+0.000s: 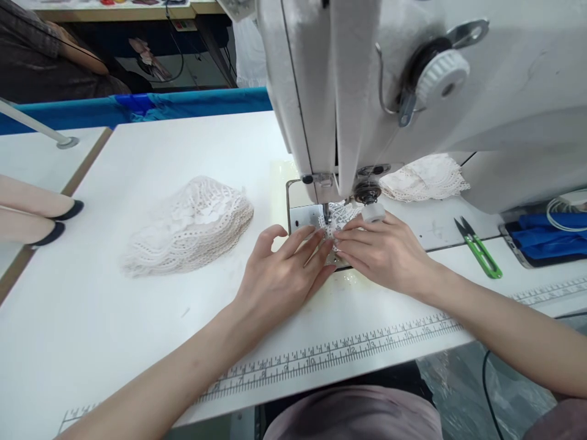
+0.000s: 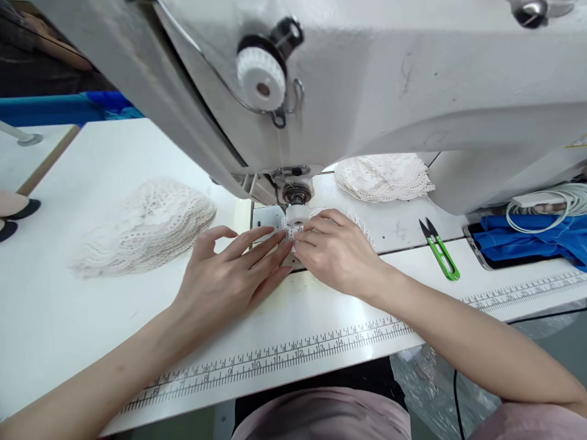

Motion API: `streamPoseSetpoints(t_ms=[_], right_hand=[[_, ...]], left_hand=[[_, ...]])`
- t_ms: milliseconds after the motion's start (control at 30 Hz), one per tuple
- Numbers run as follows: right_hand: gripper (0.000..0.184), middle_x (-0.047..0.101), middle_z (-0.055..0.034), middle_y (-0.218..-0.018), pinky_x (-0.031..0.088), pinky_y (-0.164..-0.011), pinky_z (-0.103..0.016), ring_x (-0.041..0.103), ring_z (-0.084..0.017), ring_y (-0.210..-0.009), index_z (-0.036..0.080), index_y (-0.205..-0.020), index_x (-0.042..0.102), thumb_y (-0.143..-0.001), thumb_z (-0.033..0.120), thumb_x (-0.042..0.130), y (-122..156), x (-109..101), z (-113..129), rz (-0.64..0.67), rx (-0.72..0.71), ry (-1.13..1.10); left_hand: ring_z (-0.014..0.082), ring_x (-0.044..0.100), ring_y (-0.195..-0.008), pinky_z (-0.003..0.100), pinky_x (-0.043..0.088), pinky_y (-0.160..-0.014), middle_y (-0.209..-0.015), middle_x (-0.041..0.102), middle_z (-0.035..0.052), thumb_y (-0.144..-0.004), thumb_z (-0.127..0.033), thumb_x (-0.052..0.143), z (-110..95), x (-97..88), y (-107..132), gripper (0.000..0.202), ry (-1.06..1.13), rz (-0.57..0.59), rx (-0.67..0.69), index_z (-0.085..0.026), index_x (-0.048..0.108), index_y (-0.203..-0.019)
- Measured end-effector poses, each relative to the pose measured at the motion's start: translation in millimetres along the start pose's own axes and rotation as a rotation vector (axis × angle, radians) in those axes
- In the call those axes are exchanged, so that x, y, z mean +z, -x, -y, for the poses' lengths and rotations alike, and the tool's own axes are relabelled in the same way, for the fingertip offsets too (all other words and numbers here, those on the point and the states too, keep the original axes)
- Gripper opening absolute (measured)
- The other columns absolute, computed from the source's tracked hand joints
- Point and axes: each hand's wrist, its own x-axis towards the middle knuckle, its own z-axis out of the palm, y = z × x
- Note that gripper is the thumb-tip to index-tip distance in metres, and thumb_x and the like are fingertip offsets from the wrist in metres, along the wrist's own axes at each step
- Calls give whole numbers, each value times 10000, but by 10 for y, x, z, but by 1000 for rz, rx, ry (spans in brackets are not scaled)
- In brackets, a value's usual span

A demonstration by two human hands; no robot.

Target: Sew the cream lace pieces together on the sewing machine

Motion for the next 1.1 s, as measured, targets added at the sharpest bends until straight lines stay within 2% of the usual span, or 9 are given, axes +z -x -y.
streamPoseSetpoints(t_ms=[233,367,533,667,867,1100], right_hand=[[214,761,-8,-957,429,-780,-334,656,-173,-883,198,-863,734,-912,125,539,-13,37,-54,13,25,1],[228,760,-3,-976,431,-806,-338,656,-176,-888,188,-895,735,-947,195,513,-24,31,-61,27,33,30],[221,756,1,-1003,416,-822,-337,656,-162,-889,169,-920,731,-953,247,528,3,7,-36,-21,14,44],[230,753,14,-1019,411,-831,-337,655,-159,-922,179,-929,729,-964,261,516,25,-6,-22,-8,13,45],[220,750,21,-1031,415,-857,-343,656,-155,-882,179,-943,731,-958,259,526,23,-4,-26,-3,19,66],[205,752,-1,-1022,434,-864,-356,660,-167,-879,180,-950,736,-945,248,543,16,19,-54,-11,20,63]], left_hand=[[211,643,-1069,422,389,-865,-1110,725,57,-962,-272,509,63,73,-32,226,-46,-13,-2,-189,637,-1129],[220,640,-1078,434,386,-860,-1134,717,51,-960,-297,515,86,99,-40,232,-53,-10,-24,-193,633,-1130],[222,643,-1067,425,386,-843,-1130,720,31,-945,-268,544,14,45,-8,205,-38,-44,0,-201,648,-1108],[219,641,-1079,425,389,-847,-1101,731,16,-935,-265,564,-33,2,14,185,-28,-42,-13,-197,661,-1078],[197,637,-1098,417,394,-868,-1109,724,-22,-964,-290,513,-20,28,21,177,-8,-38,-43,-260,648,-1074],[224,654,-1073,425,391,-853,-1071,739,28,-933,-275,570,5,58,1,193,-9,-84,-17,-169,673,-1059]])
